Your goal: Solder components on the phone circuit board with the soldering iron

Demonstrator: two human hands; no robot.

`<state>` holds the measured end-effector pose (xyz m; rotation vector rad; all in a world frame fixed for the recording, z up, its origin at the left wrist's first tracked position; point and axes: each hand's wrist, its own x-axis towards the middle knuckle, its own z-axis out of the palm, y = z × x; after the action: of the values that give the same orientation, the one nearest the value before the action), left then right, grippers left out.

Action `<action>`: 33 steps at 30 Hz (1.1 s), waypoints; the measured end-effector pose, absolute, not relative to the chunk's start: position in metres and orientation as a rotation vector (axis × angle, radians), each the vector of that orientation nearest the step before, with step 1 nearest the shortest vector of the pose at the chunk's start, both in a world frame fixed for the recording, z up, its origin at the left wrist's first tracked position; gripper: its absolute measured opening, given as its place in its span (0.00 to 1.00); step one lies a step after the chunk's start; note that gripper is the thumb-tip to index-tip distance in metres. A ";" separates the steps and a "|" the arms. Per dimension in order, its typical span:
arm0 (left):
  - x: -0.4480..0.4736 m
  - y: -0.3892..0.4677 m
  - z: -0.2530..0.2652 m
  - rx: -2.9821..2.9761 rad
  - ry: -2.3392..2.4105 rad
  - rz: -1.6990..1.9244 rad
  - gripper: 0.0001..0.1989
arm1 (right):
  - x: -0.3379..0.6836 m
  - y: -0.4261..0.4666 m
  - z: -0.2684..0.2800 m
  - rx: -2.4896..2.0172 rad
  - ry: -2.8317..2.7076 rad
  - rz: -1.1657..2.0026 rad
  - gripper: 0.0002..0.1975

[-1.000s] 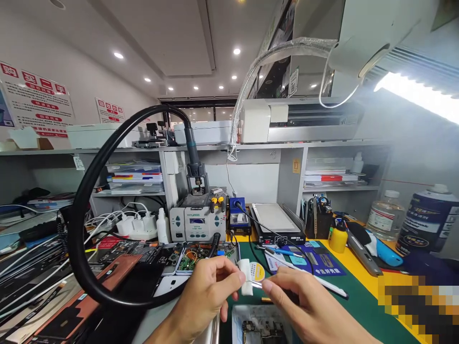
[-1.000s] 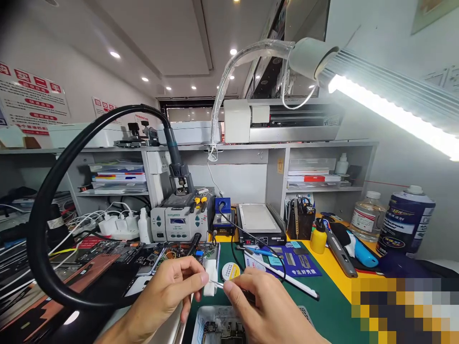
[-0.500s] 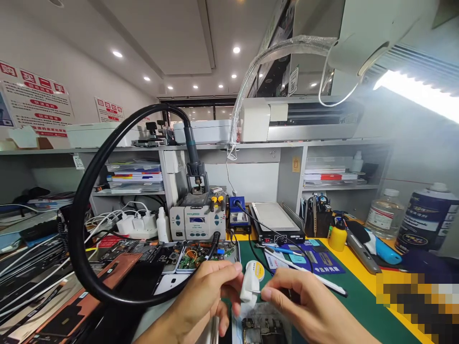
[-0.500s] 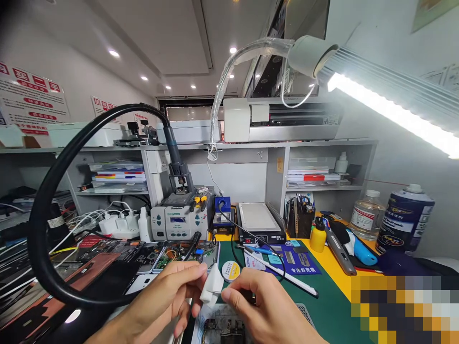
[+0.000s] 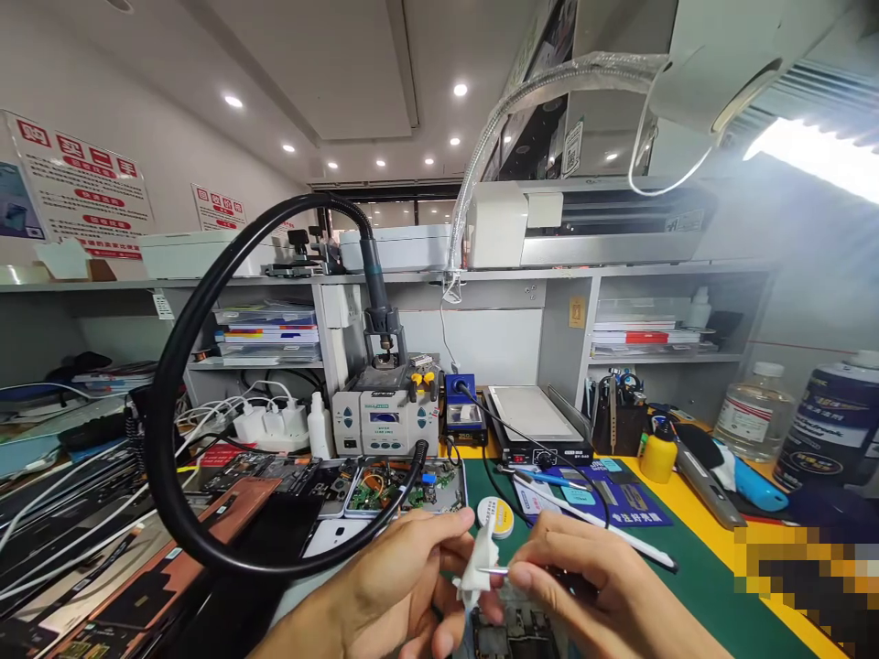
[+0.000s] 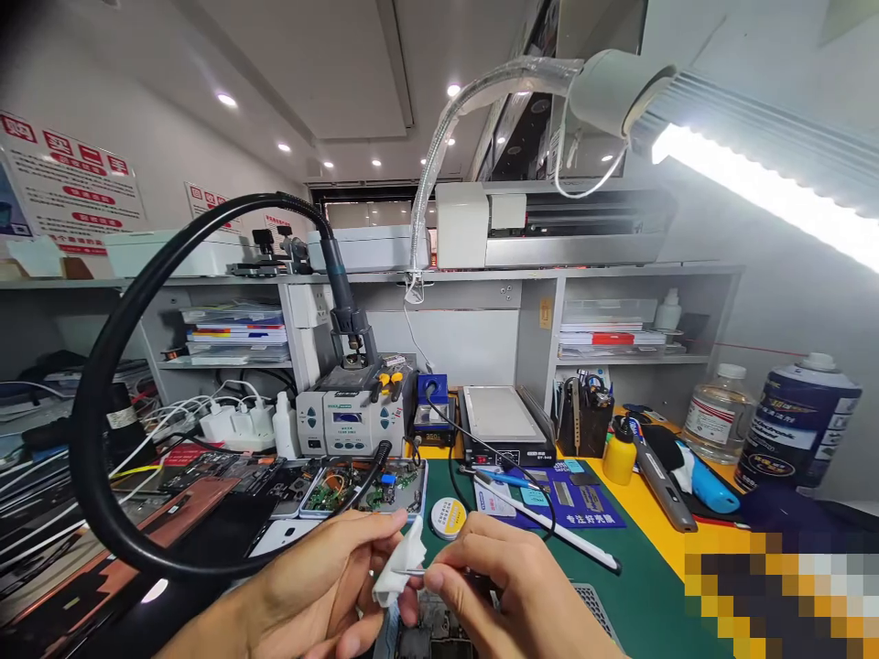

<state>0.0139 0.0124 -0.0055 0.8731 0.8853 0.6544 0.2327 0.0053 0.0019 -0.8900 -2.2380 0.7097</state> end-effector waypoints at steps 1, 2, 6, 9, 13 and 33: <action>0.013 0.013 -0.004 0.858 0.857 0.658 0.24 | 0.233 0.005 0.002 -0.904 -2.235 0.711 0.16; 0.012 0.013 -0.003 0.840 0.841 0.681 0.23 | 0.232 0.005 0.002 -0.918 -2.232 0.699 0.16; 0.008 0.014 0.000 0.847 0.858 0.761 0.27 | 0.231 0.005 0.000 -0.934 -2.236 0.582 0.16; 0.010 0.011 0.000 0.994 0.908 0.786 0.30 | 0.231 0.006 -0.006 -0.811 -2.270 0.462 0.12; 0.012 0.004 0.003 1.268 0.980 0.749 0.22 | 0.231 0.012 -0.017 -0.564 -2.259 0.073 0.10; 0.002 -0.005 -0.010 3.144 1.019 1.497 0.04 | 0.226 0.001 -0.002 -1.118 -2.123 0.775 0.20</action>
<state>0.0017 -0.0051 -0.0102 3.1443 1.0192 1.4969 0.2262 0.0007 -0.0016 -1.1184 -2.1234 0.7755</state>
